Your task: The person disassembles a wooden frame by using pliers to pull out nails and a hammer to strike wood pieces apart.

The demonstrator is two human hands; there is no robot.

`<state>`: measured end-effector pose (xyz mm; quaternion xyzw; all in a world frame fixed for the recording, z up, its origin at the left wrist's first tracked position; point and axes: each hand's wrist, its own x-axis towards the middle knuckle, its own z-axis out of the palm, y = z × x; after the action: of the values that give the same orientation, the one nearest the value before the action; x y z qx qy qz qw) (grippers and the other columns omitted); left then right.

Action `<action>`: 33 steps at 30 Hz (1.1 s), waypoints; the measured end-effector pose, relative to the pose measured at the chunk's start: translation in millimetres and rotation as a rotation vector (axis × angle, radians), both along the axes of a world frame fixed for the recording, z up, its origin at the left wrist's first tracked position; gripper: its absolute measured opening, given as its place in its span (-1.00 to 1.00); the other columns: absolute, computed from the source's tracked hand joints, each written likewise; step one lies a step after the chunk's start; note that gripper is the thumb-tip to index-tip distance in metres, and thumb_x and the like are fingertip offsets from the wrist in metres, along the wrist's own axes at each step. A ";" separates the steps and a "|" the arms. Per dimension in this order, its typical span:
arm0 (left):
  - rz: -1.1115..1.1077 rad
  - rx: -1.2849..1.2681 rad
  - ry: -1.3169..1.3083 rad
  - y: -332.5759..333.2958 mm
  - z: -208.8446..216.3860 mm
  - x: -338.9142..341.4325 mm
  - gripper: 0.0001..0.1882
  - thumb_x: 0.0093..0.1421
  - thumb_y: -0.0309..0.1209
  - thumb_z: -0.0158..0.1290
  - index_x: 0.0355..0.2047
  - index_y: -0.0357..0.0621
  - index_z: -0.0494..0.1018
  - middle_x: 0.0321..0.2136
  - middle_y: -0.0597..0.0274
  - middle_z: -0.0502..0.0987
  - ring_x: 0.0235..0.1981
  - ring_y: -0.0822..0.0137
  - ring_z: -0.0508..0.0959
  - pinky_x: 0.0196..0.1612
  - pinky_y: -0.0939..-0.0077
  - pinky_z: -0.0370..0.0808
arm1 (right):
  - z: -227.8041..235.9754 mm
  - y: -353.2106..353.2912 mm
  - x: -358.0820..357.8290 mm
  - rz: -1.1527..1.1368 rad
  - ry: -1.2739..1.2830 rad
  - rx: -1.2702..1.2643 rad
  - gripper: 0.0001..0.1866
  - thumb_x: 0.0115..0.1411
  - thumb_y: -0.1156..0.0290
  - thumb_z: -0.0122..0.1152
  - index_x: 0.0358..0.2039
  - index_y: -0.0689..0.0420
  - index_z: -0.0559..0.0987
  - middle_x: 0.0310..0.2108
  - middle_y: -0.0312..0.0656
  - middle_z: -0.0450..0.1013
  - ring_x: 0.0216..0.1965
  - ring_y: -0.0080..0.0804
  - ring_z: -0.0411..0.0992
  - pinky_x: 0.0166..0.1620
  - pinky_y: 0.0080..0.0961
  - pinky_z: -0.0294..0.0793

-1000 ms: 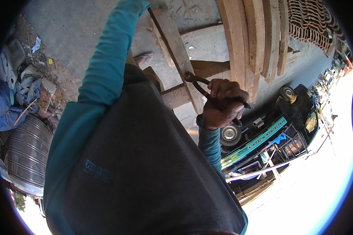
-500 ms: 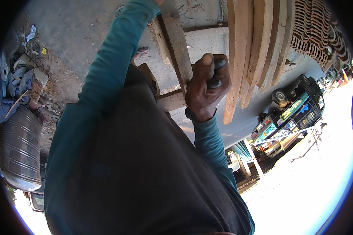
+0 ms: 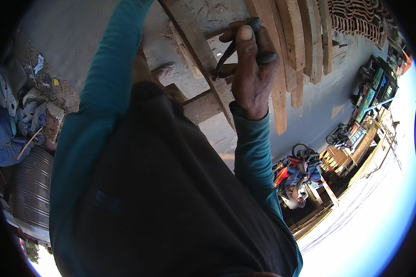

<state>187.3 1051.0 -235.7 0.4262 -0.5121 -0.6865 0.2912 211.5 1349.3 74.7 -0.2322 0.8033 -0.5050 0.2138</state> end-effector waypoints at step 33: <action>0.306 -0.050 -0.017 90.2 92.3 17.4 -0.46 0.17 -0.34 0.29 0.09 -0.22 0.34 -0.11 0.04 0.57 -0.21 0.16 0.57 -0.18 0.23 0.56 | -20.6 5.6 59.8 0.082 0.246 0.141 -0.79 0.34 0.40 0.20 -0.36 0.17 0.37 -0.60 -0.15 0.31 -0.67 -0.46 0.24 -0.56 -0.47 0.28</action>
<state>204.7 1141.3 -143.4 0.4978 -0.4606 -0.6173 0.3987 271.3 1355.0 54.1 -0.3095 0.8467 -0.4060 0.1502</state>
